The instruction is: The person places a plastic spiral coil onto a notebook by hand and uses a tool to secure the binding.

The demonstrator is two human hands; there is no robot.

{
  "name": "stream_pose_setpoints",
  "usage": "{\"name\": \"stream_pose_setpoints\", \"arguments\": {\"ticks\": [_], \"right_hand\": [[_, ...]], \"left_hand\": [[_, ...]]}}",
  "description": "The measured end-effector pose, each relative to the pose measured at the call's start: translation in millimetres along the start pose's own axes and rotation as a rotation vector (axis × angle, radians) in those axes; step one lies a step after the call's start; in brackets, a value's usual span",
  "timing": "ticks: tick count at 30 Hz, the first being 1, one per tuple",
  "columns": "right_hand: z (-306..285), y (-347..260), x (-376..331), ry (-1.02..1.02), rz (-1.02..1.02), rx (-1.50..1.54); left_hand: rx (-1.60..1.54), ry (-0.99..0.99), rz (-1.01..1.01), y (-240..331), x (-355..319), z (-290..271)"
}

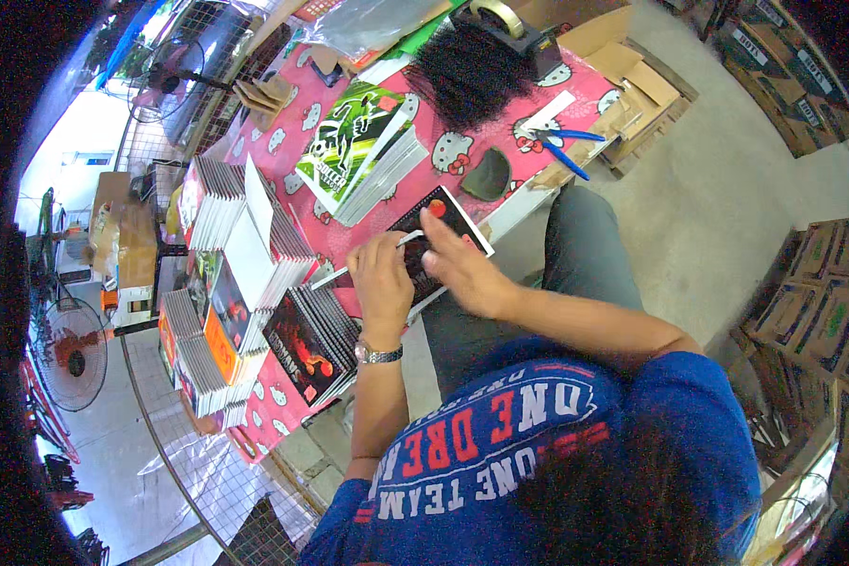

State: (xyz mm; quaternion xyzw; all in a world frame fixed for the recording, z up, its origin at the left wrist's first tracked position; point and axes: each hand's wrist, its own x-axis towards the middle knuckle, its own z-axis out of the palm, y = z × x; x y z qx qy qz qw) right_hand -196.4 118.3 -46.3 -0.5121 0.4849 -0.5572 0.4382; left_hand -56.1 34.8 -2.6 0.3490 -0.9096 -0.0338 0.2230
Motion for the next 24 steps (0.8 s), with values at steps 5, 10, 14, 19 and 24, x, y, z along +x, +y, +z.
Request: {"name": "stream_pose_setpoints", "arguments": {"ticks": [5,10,14,19,24], "right_hand": [[-57,-21,29,-0.123,-0.19,-0.386],[-64,-28,43,-0.113,-0.461,-0.606],[-63,-35,39,-0.158,-0.407,-0.614],[-59,-30,29,-0.154,-0.377,-0.616],[-51,-37,24,-0.115,-0.204,-0.496]], "left_hand": [[-0.089,-0.027,0.019,-2,-6,-6],[-0.131,-0.009,0.047,-3,-7,-10],[-0.151,0.0,0.047,-5,-6,-10],[-0.186,-0.043,-0.003,0,-3,-11],[-0.097,0.005,0.043,10,0,-4]]}}
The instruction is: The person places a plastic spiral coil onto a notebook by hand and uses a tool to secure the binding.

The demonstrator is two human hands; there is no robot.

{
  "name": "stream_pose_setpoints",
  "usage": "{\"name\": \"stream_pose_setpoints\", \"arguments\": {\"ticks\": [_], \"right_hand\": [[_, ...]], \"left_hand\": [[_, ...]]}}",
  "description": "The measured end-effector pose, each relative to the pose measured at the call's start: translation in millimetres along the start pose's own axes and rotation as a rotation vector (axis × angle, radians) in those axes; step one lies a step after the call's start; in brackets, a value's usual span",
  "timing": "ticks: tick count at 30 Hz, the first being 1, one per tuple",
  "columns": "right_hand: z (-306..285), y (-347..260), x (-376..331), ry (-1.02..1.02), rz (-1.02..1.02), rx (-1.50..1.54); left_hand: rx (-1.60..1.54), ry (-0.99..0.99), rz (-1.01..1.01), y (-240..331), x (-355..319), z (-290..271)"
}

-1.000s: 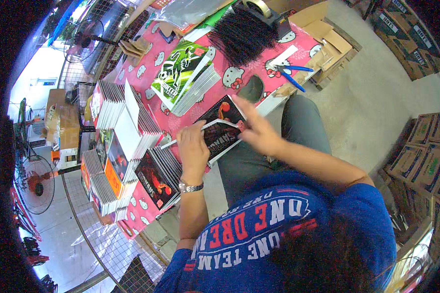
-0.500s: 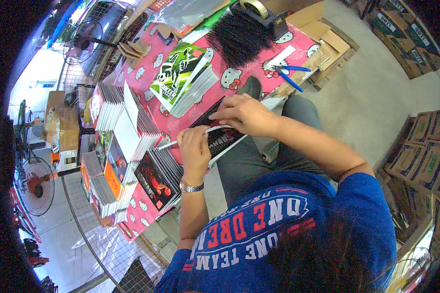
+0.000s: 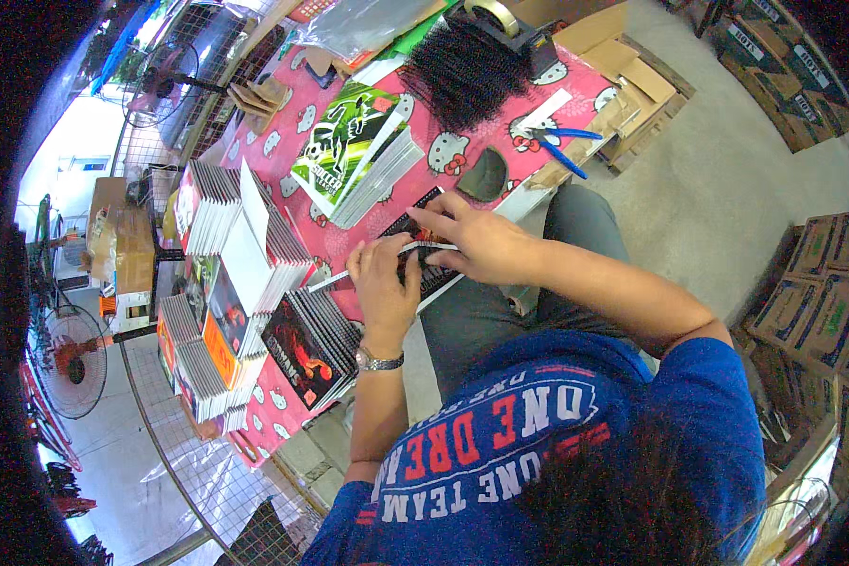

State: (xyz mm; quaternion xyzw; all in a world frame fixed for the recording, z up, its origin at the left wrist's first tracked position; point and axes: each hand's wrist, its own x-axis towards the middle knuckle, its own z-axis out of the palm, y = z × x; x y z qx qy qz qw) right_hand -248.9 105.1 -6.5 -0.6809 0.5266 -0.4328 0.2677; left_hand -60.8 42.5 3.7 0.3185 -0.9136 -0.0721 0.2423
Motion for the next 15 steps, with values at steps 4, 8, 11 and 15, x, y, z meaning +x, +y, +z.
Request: {"name": "stream_pose_setpoints", "arguments": {"ticks": [4,8,11,15], "right_hand": [[-10,-22,10,-0.105,0.184,-0.136],[-9,-27,6,-0.063,-0.005,-0.305],[-13,-33,20,-0.291,0.324,-0.107],[-8,51,31,0.093,0.188,-0.578]], "left_hand": [[0.043,-0.021,0.042,6,2,3],[0.02,-0.044,0.026,3,1,2],[-0.021,-0.08,0.004,-2,-2,0],[-0.053,-0.088,0.007,-5,-3,-1]]}}
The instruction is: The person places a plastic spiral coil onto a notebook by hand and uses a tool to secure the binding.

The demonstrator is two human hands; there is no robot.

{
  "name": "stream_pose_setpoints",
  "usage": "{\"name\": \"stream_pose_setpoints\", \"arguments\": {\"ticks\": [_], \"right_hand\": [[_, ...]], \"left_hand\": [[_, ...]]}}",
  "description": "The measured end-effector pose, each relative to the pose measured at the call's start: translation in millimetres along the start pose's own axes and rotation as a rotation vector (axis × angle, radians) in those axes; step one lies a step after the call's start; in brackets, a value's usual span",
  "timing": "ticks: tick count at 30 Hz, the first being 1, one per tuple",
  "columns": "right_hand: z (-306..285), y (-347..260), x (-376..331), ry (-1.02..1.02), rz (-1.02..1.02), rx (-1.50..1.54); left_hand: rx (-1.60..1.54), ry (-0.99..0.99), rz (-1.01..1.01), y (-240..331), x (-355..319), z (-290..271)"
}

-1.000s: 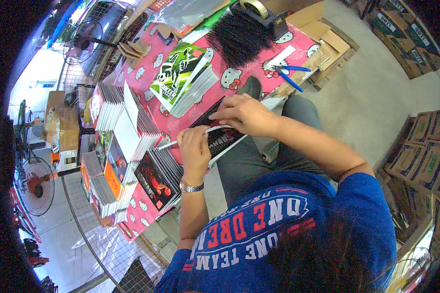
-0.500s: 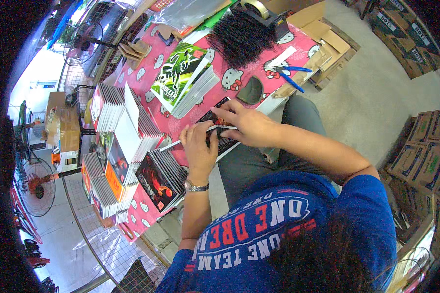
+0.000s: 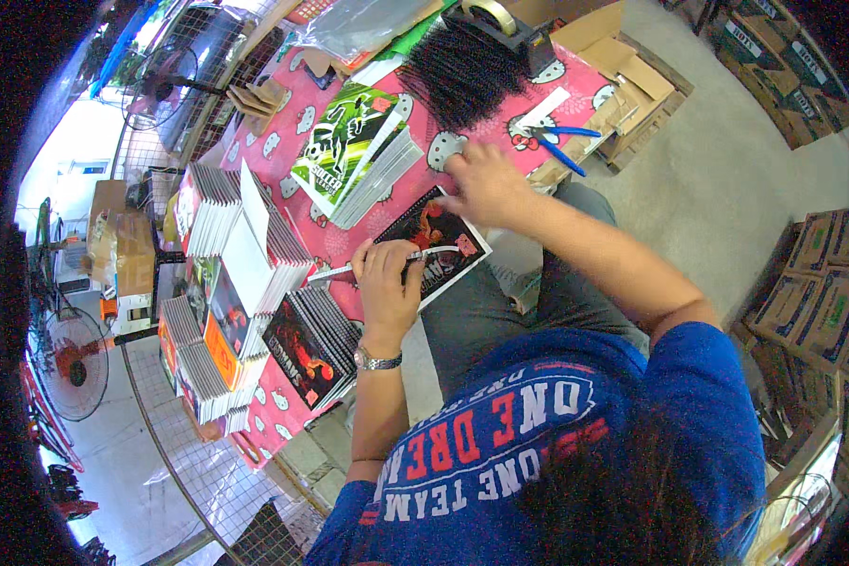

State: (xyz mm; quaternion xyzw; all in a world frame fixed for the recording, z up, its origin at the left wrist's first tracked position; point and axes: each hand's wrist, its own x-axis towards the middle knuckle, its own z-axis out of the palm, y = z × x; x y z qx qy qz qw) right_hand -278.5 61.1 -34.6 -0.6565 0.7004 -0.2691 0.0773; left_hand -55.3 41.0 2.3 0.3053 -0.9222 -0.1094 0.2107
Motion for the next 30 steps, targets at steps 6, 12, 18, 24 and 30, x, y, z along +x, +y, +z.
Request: {"name": "stream_pose_setpoints", "arguments": {"ticks": [6,12,18,24,30], "right_hand": [[-4,16,16,-0.219,-0.145,-0.088],[-19,-10,29,-1.1,-0.102,1.161],[-2,3,22,-0.959,-0.258,1.437],[-9,-4,27,-0.912,-0.254,0.97],[-8,-7,31,-0.951,-0.328,1.014]], "left_hand": [[0.314,0.027,-0.118,5,-13,-9],[0.007,0.079,-0.128,-14,-23,1],[0.014,0.055,-0.082,-7,-21,1],[0.013,0.059,-0.065,-7,-23,-1],[-0.022,0.08,-0.078,-7,-23,-1]]}}
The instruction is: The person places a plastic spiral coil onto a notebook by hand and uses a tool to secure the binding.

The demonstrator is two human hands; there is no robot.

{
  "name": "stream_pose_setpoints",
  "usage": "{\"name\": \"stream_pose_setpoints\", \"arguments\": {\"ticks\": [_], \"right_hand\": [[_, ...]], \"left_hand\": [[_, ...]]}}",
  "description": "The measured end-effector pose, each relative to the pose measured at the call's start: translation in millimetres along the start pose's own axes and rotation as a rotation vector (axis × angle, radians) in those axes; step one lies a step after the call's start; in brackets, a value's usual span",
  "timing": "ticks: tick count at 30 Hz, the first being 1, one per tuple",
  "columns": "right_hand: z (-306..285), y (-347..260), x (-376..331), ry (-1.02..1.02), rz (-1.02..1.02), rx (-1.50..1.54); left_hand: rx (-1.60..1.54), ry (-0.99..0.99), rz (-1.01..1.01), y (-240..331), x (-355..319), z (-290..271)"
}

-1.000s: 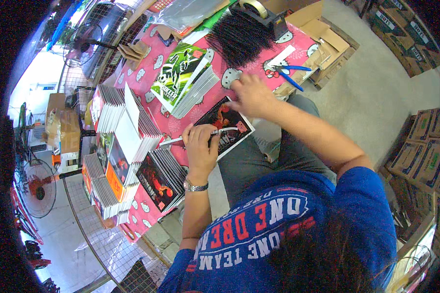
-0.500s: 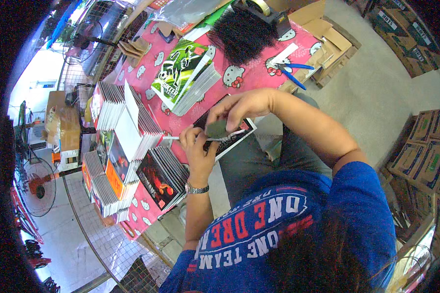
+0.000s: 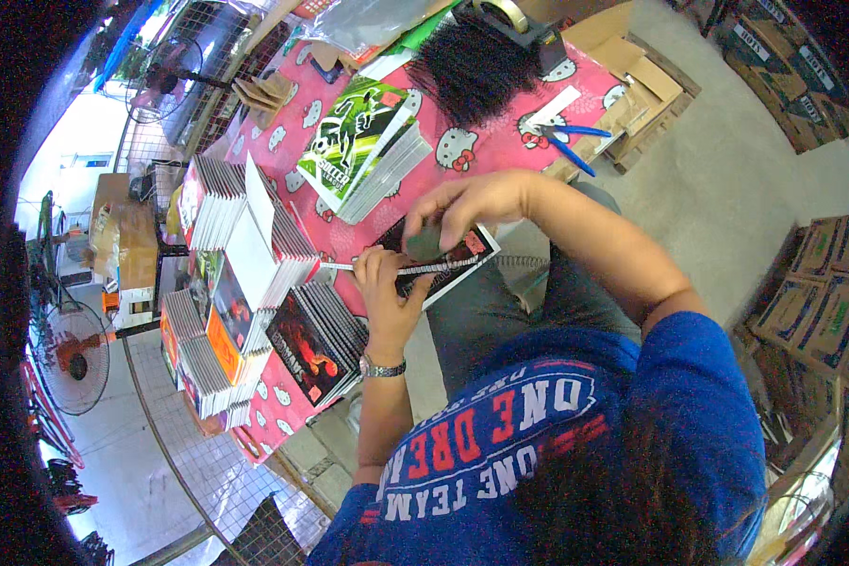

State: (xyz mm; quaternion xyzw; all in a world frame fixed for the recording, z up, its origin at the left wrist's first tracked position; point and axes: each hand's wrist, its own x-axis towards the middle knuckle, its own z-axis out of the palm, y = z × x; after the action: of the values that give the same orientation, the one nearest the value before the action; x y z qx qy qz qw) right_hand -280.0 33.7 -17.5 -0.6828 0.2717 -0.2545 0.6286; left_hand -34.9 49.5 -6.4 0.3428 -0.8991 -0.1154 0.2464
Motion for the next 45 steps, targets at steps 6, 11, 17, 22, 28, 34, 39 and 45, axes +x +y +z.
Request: {"name": "stream_pose_setpoints", "arguments": {"ticks": [6,11,17,22,28,34,39,45], "right_hand": [[8,-3,2,-0.043,-0.113,0.559],[0,-10,16,0.032,0.028,0.035],[2,-6,29,-0.072,-0.131,0.629],[-6,-8,25,0.049,-0.019,-0.264],[-6,-6,8,0.006,0.039,0.064],[-15,2,8,0.113,0.049,-0.205],[-10,-2,21,0.055,0.04,0.065],[-10,2,33,-0.01,-0.105,0.282]], "left_hand": [[-0.022,-0.001,0.008,-1,2,1],[0.005,0.043,-0.009,-6,5,-5],[0.019,0.018,-0.136,-26,8,-17],[0.033,0.044,-0.099,-27,9,-7],[-0.023,0.098,-0.082,-2,21,1],[-0.083,0.081,-0.095,2,24,-2],[-0.156,0.013,-0.12,-9,23,-10],[-0.137,-0.007,-0.195,-29,13,-24]]}}
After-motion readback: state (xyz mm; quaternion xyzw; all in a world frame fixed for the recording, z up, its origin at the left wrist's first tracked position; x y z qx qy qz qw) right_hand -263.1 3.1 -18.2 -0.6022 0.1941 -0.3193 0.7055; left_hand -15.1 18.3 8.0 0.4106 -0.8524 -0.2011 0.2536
